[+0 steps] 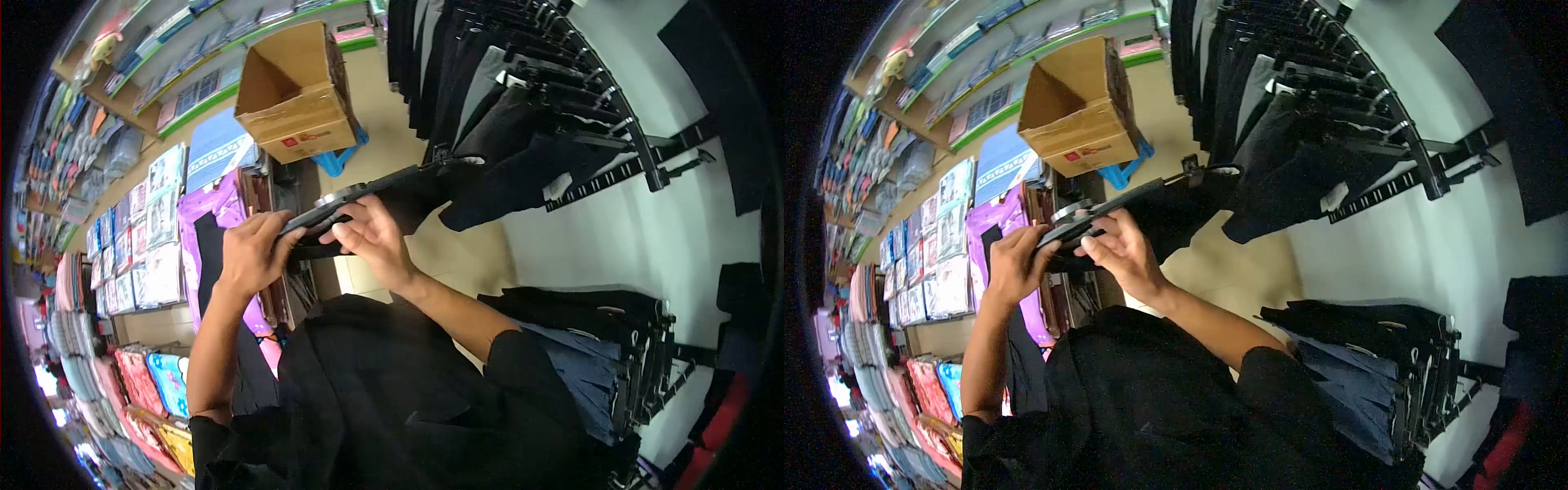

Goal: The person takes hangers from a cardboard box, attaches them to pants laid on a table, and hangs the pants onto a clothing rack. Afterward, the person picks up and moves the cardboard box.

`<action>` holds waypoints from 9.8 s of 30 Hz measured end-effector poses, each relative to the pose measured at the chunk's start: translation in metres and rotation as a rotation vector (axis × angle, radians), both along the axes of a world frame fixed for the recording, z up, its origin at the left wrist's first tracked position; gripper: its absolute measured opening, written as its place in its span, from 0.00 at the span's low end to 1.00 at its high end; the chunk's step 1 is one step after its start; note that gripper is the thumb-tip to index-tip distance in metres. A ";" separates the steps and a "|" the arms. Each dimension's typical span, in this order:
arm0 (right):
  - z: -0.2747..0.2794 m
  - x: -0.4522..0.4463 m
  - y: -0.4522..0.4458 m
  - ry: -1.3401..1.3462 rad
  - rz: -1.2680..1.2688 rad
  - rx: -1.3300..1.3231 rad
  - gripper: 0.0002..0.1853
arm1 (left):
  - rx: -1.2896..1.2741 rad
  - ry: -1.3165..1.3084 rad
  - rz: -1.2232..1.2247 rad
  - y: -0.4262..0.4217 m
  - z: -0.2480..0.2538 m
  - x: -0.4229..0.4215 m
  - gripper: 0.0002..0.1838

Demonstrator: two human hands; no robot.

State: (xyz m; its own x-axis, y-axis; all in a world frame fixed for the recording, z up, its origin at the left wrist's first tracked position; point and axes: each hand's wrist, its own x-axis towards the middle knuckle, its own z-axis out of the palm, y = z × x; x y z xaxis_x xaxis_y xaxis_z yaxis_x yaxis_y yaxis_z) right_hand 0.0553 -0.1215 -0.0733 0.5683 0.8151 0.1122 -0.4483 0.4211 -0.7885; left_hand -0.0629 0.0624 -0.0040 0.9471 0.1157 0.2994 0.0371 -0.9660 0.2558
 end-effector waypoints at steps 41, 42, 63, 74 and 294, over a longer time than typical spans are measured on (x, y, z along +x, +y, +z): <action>-0.016 0.261 -0.274 0.102 -1.182 -0.107 0.14 | -0.642 0.154 0.482 0.017 -0.139 -0.110 0.19; -0.020 0.267 -0.279 0.105 -1.206 -0.108 0.14 | -0.638 0.161 0.481 0.016 -0.141 -0.111 0.19; -0.142 0.245 -0.306 0.392 -1.576 -0.438 0.09 | -0.482 0.206 0.448 0.009 -0.171 -0.112 0.16; -0.375 0.047 -0.240 0.254 -0.059 -1.277 0.08 | -0.529 0.651 0.732 0.005 -0.278 -0.232 0.18; -0.497 -0.949 0.411 -1.901 1.538 0.641 0.39 | -0.692 -0.971 2.434 -0.227 -0.278 -0.599 0.24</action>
State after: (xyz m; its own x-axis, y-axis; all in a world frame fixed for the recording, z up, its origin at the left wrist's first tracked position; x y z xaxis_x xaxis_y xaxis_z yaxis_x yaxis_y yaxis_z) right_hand -0.8939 0.2896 -0.5701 -0.9834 0.0638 -0.1696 0.1408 0.8580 -0.4940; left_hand -0.6622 -0.1643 -0.2816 -0.9418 0.2918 -0.1672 0.0144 0.5317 0.8468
